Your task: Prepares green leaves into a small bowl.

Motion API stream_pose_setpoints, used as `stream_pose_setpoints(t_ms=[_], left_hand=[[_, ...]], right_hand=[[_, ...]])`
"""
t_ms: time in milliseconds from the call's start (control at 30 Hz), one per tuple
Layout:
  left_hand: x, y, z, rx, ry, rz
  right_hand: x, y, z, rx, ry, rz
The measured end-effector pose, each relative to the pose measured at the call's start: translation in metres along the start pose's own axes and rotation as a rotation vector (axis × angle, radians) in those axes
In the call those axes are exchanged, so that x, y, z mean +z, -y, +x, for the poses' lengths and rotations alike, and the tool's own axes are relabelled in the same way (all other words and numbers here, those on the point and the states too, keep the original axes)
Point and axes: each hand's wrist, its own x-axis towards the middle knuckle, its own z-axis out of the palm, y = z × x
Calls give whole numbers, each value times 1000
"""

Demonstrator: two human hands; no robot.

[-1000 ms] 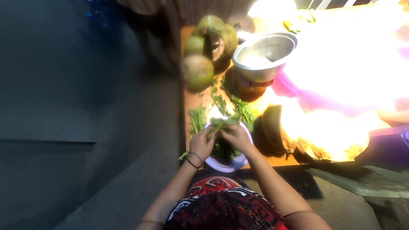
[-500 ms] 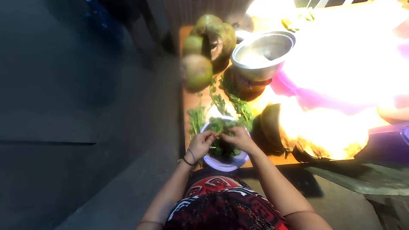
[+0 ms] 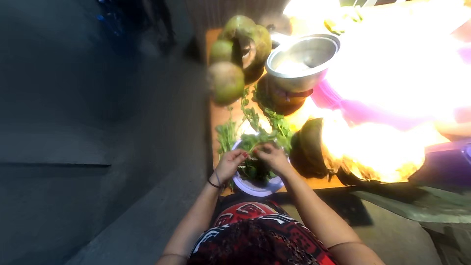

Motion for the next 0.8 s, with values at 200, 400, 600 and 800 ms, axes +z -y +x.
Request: stream_pose_setpoints(t_ms=[200,400,600,800], left_hand=[[-7,7,0,-5,-2,-167],[-11,5,-1,36,-85,21],[-11,2,-2,111,-131,201],[-4,2,-4,182,-183,555]], right_hand=[[-25,-32,21,-124,109,-540],[-32,-36,18,-90,-6,-570],[-39,-18,16,-189,-340,-33],[-36,-6,14,-762,-270,-380]])
